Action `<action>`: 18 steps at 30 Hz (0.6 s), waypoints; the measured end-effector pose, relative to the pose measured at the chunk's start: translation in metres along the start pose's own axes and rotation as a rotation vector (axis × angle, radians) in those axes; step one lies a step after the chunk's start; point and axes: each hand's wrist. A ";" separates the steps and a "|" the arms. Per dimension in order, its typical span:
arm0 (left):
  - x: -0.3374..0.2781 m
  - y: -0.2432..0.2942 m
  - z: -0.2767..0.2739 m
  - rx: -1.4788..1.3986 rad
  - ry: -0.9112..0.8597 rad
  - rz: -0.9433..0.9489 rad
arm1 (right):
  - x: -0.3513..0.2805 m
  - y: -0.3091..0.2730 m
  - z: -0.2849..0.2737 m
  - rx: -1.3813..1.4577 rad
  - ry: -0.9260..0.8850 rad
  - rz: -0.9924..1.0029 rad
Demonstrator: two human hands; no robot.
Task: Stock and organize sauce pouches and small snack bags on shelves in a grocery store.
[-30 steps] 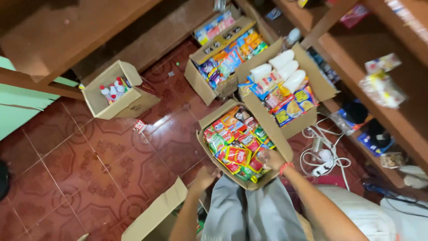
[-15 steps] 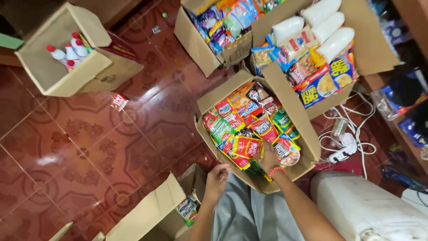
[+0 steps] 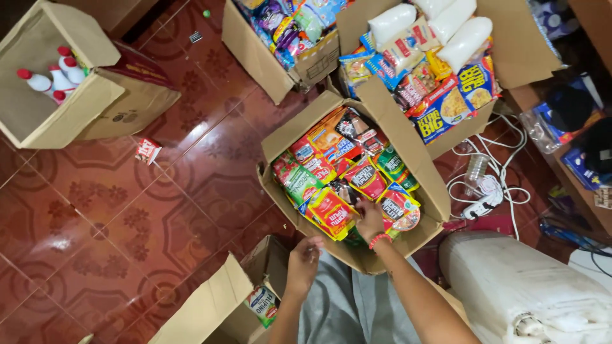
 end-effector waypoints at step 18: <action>0.023 0.030 0.030 -0.053 -0.005 0.053 | 0.083 -0.006 -0.105 -0.161 0.120 -0.137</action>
Point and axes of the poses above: each hand's wrist, its own x-axis towards the middle knuckle, its own z-axis out of the palm, y = z × x, and after that the axes turned 11 degrees about y, right-handed
